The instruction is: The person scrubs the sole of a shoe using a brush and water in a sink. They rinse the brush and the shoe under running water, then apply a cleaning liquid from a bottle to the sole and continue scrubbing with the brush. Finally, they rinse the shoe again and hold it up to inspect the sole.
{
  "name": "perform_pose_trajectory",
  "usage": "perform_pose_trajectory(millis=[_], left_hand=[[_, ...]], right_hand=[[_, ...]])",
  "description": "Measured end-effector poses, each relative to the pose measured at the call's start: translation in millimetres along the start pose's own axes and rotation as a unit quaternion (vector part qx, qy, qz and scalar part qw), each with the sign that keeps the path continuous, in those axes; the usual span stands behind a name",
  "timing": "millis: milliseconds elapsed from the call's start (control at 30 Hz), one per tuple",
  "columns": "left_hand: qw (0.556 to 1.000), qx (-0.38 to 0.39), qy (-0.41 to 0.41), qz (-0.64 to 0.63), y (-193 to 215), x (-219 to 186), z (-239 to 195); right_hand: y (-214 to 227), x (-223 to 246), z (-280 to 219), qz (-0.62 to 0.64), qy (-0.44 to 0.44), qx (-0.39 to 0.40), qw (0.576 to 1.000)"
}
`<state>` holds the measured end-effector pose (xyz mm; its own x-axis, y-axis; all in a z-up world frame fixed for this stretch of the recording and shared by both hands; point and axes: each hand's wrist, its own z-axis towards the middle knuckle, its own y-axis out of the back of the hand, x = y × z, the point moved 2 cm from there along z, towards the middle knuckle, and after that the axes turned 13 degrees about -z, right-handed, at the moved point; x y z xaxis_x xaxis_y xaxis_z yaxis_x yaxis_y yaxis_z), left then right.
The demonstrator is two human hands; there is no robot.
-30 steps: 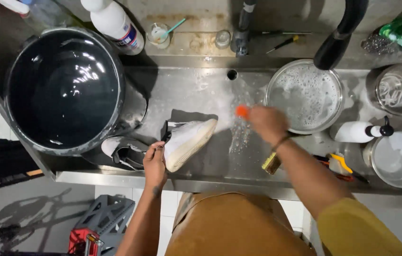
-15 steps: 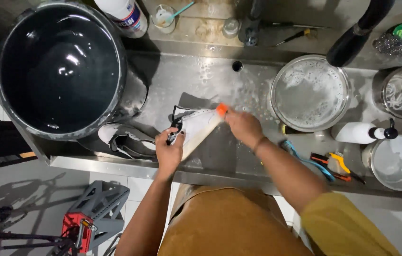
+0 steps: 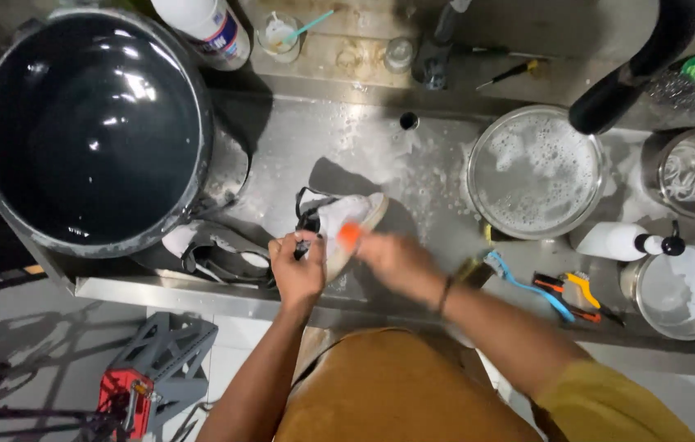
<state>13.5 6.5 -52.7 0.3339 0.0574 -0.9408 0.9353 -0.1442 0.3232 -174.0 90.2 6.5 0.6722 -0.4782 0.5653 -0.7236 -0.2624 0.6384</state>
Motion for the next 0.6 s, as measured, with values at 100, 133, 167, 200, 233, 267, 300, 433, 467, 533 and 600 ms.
perform_pose_trajectory(millis=[100,133,167,200,233,267,300,433,467,533,600], left_hand=[[0.998,0.018,-0.054,-0.034,3,-4,-2],[0.999,0.012,-0.042,-0.028,3,-8,-1],[0.999,0.006,-0.03,-0.023,3,-12,0],[0.999,0.008,-0.03,-0.023,5,-6,-1],[0.999,0.009,-0.029,-0.016,7,1,-3],[1.0,0.01,-0.028,-0.008,10,8,-3],[1.0,0.013,-0.027,-0.007,13,14,0],[0.995,0.005,-0.091,0.04,25,35,3],[0.991,-0.006,-0.12,0.05,20,39,14],[0.992,-0.003,-0.128,0.017,23,54,21],[0.992,0.002,-0.128,-0.013,35,65,10]], right_hand=[[9,-27,23,-0.063,-0.041,-0.059,0.995],[-7,-37,30,-0.082,-0.028,-0.075,0.993],[-22,-47,38,-0.102,-0.015,-0.092,0.99],[-13,-29,21,-0.101,-0.017,-0.092,0.991],[-4,-10,5,-0.075,0.005,-0.091,0.993],[4,11,-10,-0.047,0.027,-0.089,0.995],[-5,-20,12,-0.046,0.025,-0.089,0.995],[-1,-54,42,-0.047,-0.075,-0.037,0.995],[18,-40,42,-0.011,-0.101,-0.003,0.995],[4,-38,52,-0.008,-0.049,-0.043,0.998],[-15,-61,60,-0.005,0.001,-0.075,0.997]])
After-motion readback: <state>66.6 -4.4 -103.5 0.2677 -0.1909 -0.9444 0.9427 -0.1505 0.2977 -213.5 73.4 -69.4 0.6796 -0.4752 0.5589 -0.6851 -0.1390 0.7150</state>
